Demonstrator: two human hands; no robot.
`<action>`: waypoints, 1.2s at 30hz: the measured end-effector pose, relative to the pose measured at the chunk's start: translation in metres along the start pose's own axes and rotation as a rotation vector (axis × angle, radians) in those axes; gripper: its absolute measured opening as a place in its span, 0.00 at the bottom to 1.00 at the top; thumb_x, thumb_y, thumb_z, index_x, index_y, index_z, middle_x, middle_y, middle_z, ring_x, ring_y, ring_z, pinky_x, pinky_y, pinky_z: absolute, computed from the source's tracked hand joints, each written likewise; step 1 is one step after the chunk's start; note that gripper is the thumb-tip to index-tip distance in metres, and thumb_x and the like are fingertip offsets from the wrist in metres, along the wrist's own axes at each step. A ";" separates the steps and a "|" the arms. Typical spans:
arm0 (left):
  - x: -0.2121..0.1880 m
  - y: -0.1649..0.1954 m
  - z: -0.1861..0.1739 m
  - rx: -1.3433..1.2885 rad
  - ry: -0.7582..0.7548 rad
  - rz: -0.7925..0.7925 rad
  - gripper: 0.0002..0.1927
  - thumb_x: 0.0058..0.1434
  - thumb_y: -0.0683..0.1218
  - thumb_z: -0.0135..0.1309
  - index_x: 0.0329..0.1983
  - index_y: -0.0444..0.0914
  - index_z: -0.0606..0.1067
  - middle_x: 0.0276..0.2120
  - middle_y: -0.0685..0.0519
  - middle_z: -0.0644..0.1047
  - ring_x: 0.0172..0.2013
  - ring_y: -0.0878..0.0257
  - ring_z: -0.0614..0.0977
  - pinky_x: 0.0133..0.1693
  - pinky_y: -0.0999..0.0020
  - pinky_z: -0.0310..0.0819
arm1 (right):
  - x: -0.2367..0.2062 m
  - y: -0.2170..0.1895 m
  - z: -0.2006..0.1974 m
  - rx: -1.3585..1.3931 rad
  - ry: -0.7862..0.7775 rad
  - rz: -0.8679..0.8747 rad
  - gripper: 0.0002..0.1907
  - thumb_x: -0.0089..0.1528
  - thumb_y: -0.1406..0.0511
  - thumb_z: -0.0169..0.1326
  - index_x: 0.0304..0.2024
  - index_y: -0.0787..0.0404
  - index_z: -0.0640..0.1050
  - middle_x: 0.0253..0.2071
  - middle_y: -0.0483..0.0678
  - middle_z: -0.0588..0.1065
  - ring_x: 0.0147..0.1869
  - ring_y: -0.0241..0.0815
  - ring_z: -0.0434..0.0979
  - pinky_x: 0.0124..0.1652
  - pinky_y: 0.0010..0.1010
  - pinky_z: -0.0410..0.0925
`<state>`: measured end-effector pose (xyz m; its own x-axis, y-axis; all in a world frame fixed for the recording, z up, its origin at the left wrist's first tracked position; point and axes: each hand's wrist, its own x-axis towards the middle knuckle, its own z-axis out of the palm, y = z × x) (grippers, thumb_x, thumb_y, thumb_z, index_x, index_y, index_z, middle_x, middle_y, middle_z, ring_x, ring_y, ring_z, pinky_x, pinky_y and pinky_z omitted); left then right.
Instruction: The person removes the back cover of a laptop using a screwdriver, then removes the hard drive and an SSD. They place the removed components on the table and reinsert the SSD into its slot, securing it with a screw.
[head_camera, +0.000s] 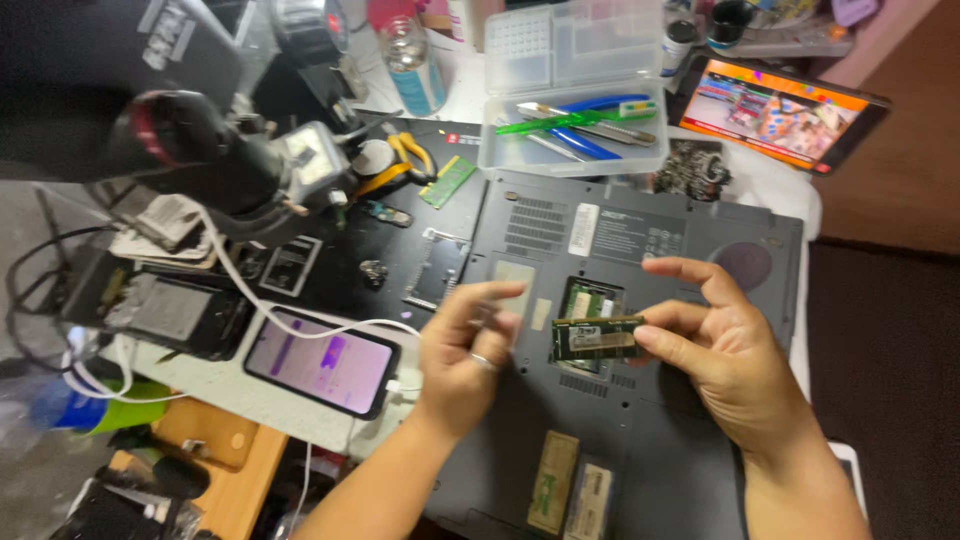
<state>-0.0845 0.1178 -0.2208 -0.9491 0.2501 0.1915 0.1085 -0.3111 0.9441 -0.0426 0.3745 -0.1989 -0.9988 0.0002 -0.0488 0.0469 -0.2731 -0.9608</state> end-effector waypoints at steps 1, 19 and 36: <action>-0.001 0.004 0.002 0.080 -0.059 -0.026 0.12 0.64 0.38 0.54 0.50 0.36 0.75 0.30 0.60 0.75 0.30 0.74 0.73 0.34 0.79 0.67 | -0.001 0.000 0.001 -0.024 -0.001 0.002 0.29 0.60 0.75 0.57 0.65 0.63 0.70 0.38 0.52 0.81 0.42 0.37 0.80 0.43 0.29 0.74; 0.123 0.054 -0.037 1.396 0.476 0.384 0.11 0.56 0.43 0.62 0.44 0.40 0.80 0.33 0.42 0.82 0.35 0.42 0.83 0.36 0.49 0.75 | 0.016 0.002 0.007 0.032 -0.016 -0.050 0.16 0.65 0.71 0.52 0.55 0.69 0.74 0.45 0.59 0.81 0.48 0.47 0.83 0.52 0.38 0.76; 0.136 0.054 -0.030 1.336 0.469 0.173 0.07 0.59 0.45 0.63 0.38 0.38 0.79 0.29 0.41 0.81 0.33 0.45 0.83 0.36 0.53 0.74 | 0.015 0.000 -0.001 0.222 0.061 -0.003 0.06 0.69 0.67 0.50 0.42 0.65 0.75 0.42 0.56 0.80 0.46 0.45 0.82 0.48 0.40 0.77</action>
<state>-0.2168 0.1079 -0.1513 -0.8751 -0.1047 0.4726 0.1738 0.8432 0.5087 -0.0580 0.3753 -0.1995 -0.9959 0.0576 -0.0691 0.0333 -0.4777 -0.8779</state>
